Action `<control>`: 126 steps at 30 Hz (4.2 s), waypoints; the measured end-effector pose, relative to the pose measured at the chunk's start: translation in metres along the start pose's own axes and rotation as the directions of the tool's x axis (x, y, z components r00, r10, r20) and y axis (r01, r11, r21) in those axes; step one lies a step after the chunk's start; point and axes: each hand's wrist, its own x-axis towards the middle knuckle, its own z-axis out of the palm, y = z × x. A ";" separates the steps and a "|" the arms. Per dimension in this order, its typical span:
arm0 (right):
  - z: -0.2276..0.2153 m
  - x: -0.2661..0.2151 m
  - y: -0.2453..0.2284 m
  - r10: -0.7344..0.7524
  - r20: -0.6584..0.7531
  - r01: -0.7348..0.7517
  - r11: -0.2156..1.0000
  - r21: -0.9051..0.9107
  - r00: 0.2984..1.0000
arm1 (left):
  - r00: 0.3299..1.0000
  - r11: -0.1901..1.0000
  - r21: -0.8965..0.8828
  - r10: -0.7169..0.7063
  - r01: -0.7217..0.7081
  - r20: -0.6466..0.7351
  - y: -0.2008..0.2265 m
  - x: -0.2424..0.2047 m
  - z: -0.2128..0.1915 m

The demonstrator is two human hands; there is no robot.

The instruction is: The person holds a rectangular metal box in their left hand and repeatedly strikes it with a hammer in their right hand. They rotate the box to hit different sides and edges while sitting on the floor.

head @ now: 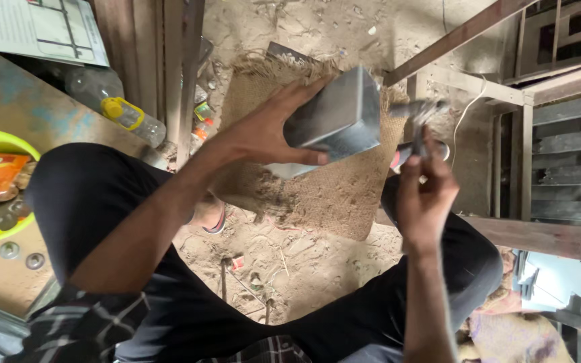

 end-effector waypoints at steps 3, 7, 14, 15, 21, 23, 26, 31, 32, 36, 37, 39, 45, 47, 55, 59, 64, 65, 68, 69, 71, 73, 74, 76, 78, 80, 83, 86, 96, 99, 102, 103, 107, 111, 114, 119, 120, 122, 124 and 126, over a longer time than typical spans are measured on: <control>0.008 -0.028 0.005 0.184 0.015 -0.184 0.979 0.083 0.983 | 0.940 0.960 0.001 -0.276 0.281 0.200 0.003 -0.004 -0.005; 0.007 -0.031 -0.006 0.194 0.058 -0.194 0.981 -0.005 0.979 | 0.901 0.901 0.241 -0.402 0.360 0.160 -0.003 -0.003 -0.008; -0.023 0.010 -0.043 -0.284 0.056 0.282 0.873 -0.397 0.957 | 0.871 0.880 0.019 -0.473 0.475 0.131 -0.016 0.008 -0.026; -0.027 0.016 -0.045 -0.326 -0.007 0.296 0.868 -0.398 0.945 | 0.880 0.887 0.015 -0.460 0.462 0.120 -0.016 0.007 -0.027; 0.006 0.029 -0.028 -0.566 -0.250 0.394 0.769 -0.503 0.786 | 0.880 0.885 0.006 -0.463 0.466 0.108 -0.009 0.005 -0.027; 0.018 0.027 -0.020 -0.306 0.104 0.312 0.784 -0.536 0.946 | 0.855 0.864 0.007 -0.499 0.503 0.141 -0.009 0.008 -0.028; 0.018 0.028 -0.019 -0.074 0.302 0.214 0.860 -0.464 0.950 | 0.896 0.894 -0.058 -0.443 0.445 0.043 -0.011 0.004 -0.028; -0.008 0.048 -0.040 -0.320 0.051 0.315 0.871 -0.378 0.946 | 0.908 0.905 -0.075 -0.413 0.418 0.077 -0.014 0.006 -0.019; -0.006 0.052 -0.045 -0.349 -0.020 0.319 0.877 -0.360 0.937 | 0.904 0.901 -0.088 -0.417 0.425 0.093 -0.015 0.006 -0.018; 0.022 0.048 -0.054 -0.232 0.079 0.236 0.794 -0.561 0.969 | 0.922 0.912 -0.132 -0.383 0.387 0.058 -0.017 0.002 -0.018; 0.024 0.049 -0.053 -0.131 0.222 0.252 0.657 -0.711 0.966 | 0.919 0.907 -0.148 -0.391 0.394 0.051 -0.017 0.005 -0.016; 0.022 0.047 -0.053 -0.036 0.280 0.199 0.791 -0.578 0.959 | 0.915 0.901 -0.158 -0.402 0.404 0.045 -0.018 0.006 -0.016; 0.006 0.046 -0.051 -0.268 0.035 0.261 0.888 -0.380 0.963 | 0.903 0.893 -0.137 -0.426 0.430 0.056 -0.018 0.004 -0.013; 0.016 0.043 -0.050 -0.331 -0.078 0.287 0.896 -0.338 0.940 | 0.927 0.905 -0.202 -0.369 0.375 0.067 -0.018 0.001 -0.013; 0.016 0.033 -0.044 0.007 0.257 0.125 0.860 -0.495 0.966 | 0.917 0.891 -0.229 -0.397 0.392 0.025 -0.015 -0.001 -0.010; 0.012 0.029 -0.040 -0.218 0.033 0.214 0.897 -0.387 0.975 | 0.909 0.877 -0.242 -0.414 0.415 0.054 -0.019 -0.002 -0.008; 0.023 0.026 -0.038 -0.108 0.282 0.203 0.920 -0.336 0.953 | 0.903 0.871 -0.243 -0.423 0.427 0.070 -0.020 0.008 -0.011; 0.019 0.022 -0.038 -0.104 0.262 0.202 0.902 -0.382 0.959 | 0.903 0.870 -0.248 -0.425 0.426 0.062 -0.021 0.002 -0.007; -0.005 0.024 -0.036 -0.169 0.162 0.225 0.869 -0.441 0.972 | 0.866 0.831 -0.252 -0.494 0.496 0.075 -0.024 -0.005 -0.005; -0.012 0.028 -0.034 -0.222 0.099 0.243 0.874 -0.422 0.970 | 0.887 0.857 -0.235 -0.457 0.459 0.067 -0.025 0.000 -0.005; -0.013 0.026 -0.033 -0.294 0.006 0.270 0.869 -0.415 0.956 | 0.919 0.897 -0.200 -0.391 0.394 0.055 -0.024 0.000 -0.007; -0.002 0.018 -0.035 -0.271 0.004 0.240 0.842 -0.483 0.962 | 0.893 0.865 -0.222 -0.442 0.450 0.086 -0.020 -0.002 -0.008; 0.004 0.015 -0.035 -0.227 0.030 0.208 0.818 -0.537 0.973 | 0.880 0.850 -0.232 -0.463 0.474 0.101 -0.017 -0.001 -0.008; 0.015 0.009 -0.036 -0.109 0.153 0.167 0.880 -0.444 0.982 | 0.871 0.827 -0.274 -0.481 0.490 0.106 -0.014 0.003 -0.006; 0.017 -0.001 -0.036 -0.079 0.187 0.128 0.956 -0.262 0.979 | 0.872 0.836 -0.250 -0.482 0.488 0.091 -0.016 -0.001 -0.004; 0.011 -0.005 -0.030 -0.001 0.156 0.049 0.951 -0.306 0.988 | 0.890 0.876 -0.162 -0.452 0.455 0.054 -0.023 -0.001 -0.003; 0.002 -0.018 -0.018 0.080 0.078 -0.053 0.952 -0.303 0.994 | 0.933 0.912 -0.211 -0.360 0.352 0.003 -0.029 0.002 0.003; 0.007 -0.034 -0.013 0.149 0.050 -0.135 0.968 -0.213 0.988 | 0.941 0.928 -0.178 -0.338 0.327 -0.029 -0.016 0.008 0.007; 0.003 -0.041 -0.026 0.106 0.019 -0.097 0.962 -0.255 0.994 | 0.963 0.845 0.474 -0.164 0.248 -0.212 0.076 -0.015 -0.013; 0.008 -0.046 -0.025 0.184 0.018 -0.177 0.965 -0.192 0.983 | 0.963 0.760 0.635 0.047 0.139 -0.267 0.061 -0.019 -0.019; 0.007 -0.054 -0.022 0.254 0.030 -0.249 0.962 -0.115 0.967 | 0.949 0.649 0.761 0.244 -0.007 -0.200 0.047 -0.015 -0.009; 0.006 -0.055 -0.021 0.268 0.033 -0.264 0.959 -0.098 0.963 | 0.950 0.618 0.785 0.268 -0.043 -0.159 0.045 -0.012 -0.005; 0.008 -0.058 -0.024 0.273 0.040 -0.271 0.962 -0.040 0.961 | 0.850 0.435 0.871 0.525 -0.226 -0.042 0.039 -0.007 -0.001; 0.005 -0.054 -0.036 0.296 0.048 -0.288 0.949 -0.127 0.954 | 0.883 0.412 0.905 0.458 -0.103 -0.108 0.039 -0.008 0.003; 0.002 -0.051 -0.045 0.288 0.088 -0.252 0.923 -0.289 0.954 | 0.915 0.457 0.888 0.375 -0.043 -0.148 0.037 -0.012 0.010; 0.002 -0.050 -0.056 0.059 0.211 0.002 0.961 -0.277 0.976 | 0.971 0.527 0.849 0.222 -0.041 -0.091 0.026 -0.017 0.018; 0.001 -0.049 -0.058 0.088 0.219 -0.023 0.959 -0.281 0.972 | 0.965 0.529 0.847 0.242 -0.049 -0.096 0.025 -0.018 0.019; 0.002 -0.045 -0.060 0.138 0.225 -0.070 0.956 -0.285 0.965 | 0.951 0.522 0.850 0.291 -0.070 -0.101 0.021 -0.016 0.017; 0.002 -0.043 -0.063 0.127 0.221 -0.054 0.949 -0.309 0.967 | 0.960 0.486 0.873 0.258 -0.034 -0.106 0.020 -0.017 0.017; 0.001 -0.042 -0.065 0.091 0.219 -0.019 0.951 -0.310 0.971 | 0.964 0.470 0.883 0.231 0.006 -0.130 0.022 -0.019 0.021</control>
